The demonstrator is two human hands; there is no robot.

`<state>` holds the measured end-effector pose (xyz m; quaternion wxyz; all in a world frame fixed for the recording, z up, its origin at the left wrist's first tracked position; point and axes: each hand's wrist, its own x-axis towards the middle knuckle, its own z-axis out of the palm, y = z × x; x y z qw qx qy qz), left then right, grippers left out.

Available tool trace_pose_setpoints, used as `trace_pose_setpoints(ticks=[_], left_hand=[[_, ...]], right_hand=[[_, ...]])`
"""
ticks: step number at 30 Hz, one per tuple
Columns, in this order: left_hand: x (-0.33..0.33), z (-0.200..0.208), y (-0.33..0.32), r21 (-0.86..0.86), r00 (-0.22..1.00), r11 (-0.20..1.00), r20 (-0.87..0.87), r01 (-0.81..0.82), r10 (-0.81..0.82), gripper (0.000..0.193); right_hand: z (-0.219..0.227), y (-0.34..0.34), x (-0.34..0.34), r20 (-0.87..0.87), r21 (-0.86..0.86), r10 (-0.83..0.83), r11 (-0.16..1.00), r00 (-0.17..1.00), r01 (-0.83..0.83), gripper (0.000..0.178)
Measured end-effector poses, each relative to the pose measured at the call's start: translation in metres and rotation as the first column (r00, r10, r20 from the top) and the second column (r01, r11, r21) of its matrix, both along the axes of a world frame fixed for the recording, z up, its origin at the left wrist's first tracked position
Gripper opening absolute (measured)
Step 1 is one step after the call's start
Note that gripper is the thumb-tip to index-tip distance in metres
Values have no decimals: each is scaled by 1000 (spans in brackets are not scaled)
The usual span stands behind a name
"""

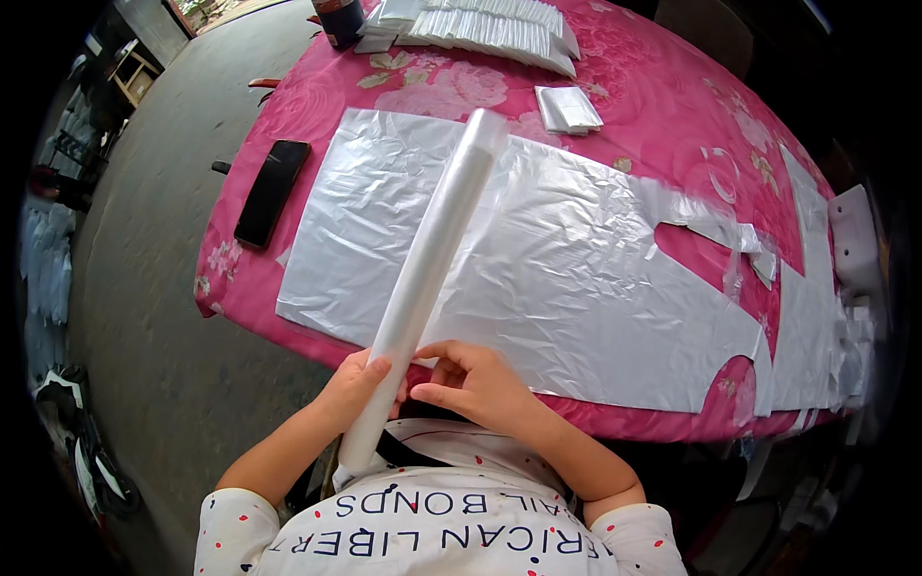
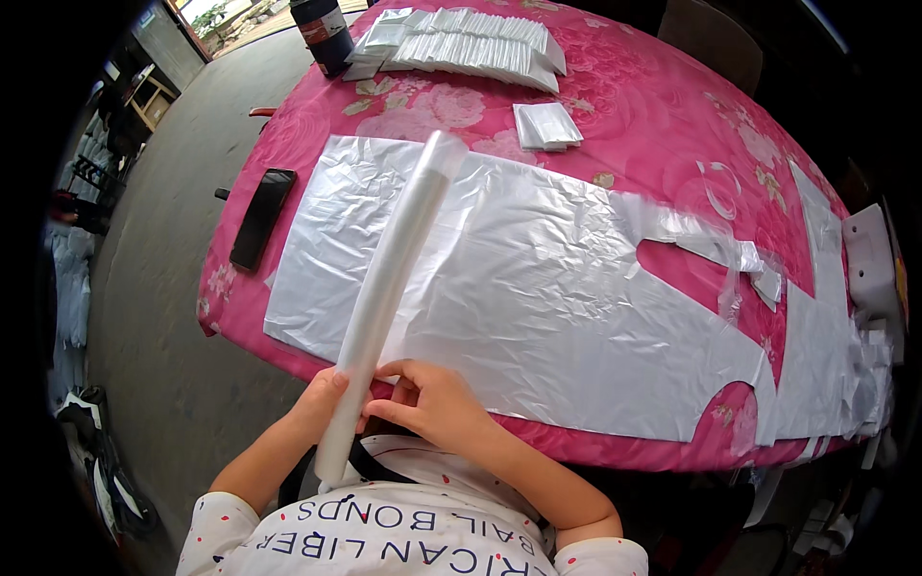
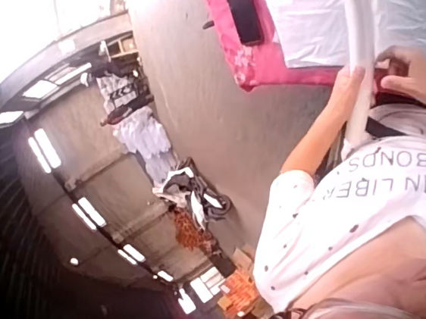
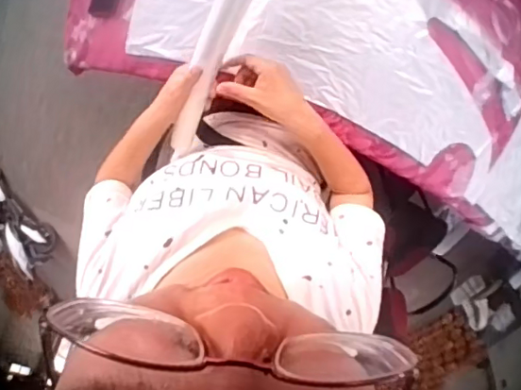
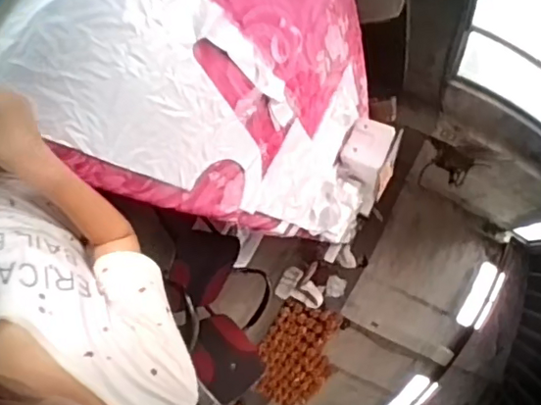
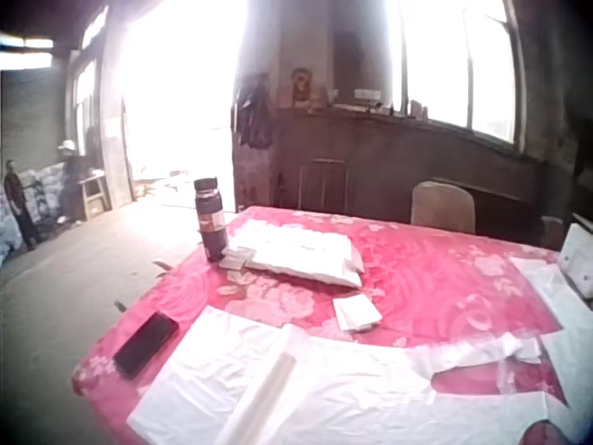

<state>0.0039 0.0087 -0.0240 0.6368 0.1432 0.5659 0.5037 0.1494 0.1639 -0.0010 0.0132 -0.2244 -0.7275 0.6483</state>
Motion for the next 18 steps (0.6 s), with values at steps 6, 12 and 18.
trace_pose_setpoints(ticks=[6,12,18], left_hand=[[-7,-1,-39,-92,992,995,-124,-43,32,54],[-8,11,-21,-26,993,1000,-115,-15,12,56],[-11,17,14,19,990,999,-128,-50,52,44]], right_hand=[[-22,84,87,-190,741,-447,519,874,427,53],[-49,150,158,48,951,-550,281,834,131,69],[-45,162,145,155,947,-502,320,851,17,74]])
